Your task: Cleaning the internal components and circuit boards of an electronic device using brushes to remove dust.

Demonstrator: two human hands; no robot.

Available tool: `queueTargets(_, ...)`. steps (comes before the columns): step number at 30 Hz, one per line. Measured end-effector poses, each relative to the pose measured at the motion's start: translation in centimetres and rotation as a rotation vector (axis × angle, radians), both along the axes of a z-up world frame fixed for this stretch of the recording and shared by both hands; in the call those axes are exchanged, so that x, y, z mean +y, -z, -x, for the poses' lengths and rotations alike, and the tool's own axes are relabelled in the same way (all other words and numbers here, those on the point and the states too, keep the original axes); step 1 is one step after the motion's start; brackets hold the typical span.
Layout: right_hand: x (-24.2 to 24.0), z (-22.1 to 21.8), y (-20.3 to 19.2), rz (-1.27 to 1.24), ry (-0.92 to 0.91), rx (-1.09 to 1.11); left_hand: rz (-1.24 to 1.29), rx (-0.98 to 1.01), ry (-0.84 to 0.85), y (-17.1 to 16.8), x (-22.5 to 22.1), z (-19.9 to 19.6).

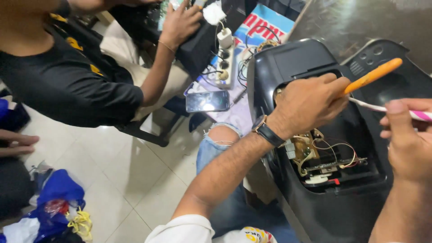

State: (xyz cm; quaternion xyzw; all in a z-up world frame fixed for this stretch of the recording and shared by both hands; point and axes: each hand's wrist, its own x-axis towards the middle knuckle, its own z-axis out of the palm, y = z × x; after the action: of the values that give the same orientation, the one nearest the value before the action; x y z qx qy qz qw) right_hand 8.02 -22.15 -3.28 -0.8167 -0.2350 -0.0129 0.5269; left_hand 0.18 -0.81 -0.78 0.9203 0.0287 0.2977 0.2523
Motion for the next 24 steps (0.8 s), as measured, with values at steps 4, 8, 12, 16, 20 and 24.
queueTargets(4,-1.3,-0.6,0.3,-0.015,-0.035,-0.058,0.110,-0.013,0.003,-0.3,-0.4,-0.3)
queueTargets(8,-2.5,-2.5,2.2,-0.202,-0.012,0.104,0.243,0.111,0.076,-1.2,-0.1,-0.3)
queueTargets(12,-2.8,-1.9,1.2,-0.317,-0.060,0.135,0.598,0.266,0.163,-2.3,-0.2,0.2)
queueTargets(16,-1.0,-0.6,-1.0,-0.362,-0.061,0.111,0.742,0.208,0.197,-2.4,0.0,0.4)
queueTargets(20,-0.7,-1.2,-0.3,-0.293,-0.085,0.065,0.687,0.207,0.239,-1.5,0.2,0.0)
queueTargets(24,-0.2,-2.4,0.7,-0.425,-0.012,0.207,0.509,0.121,0.215,0.1,0.3,-0.9)
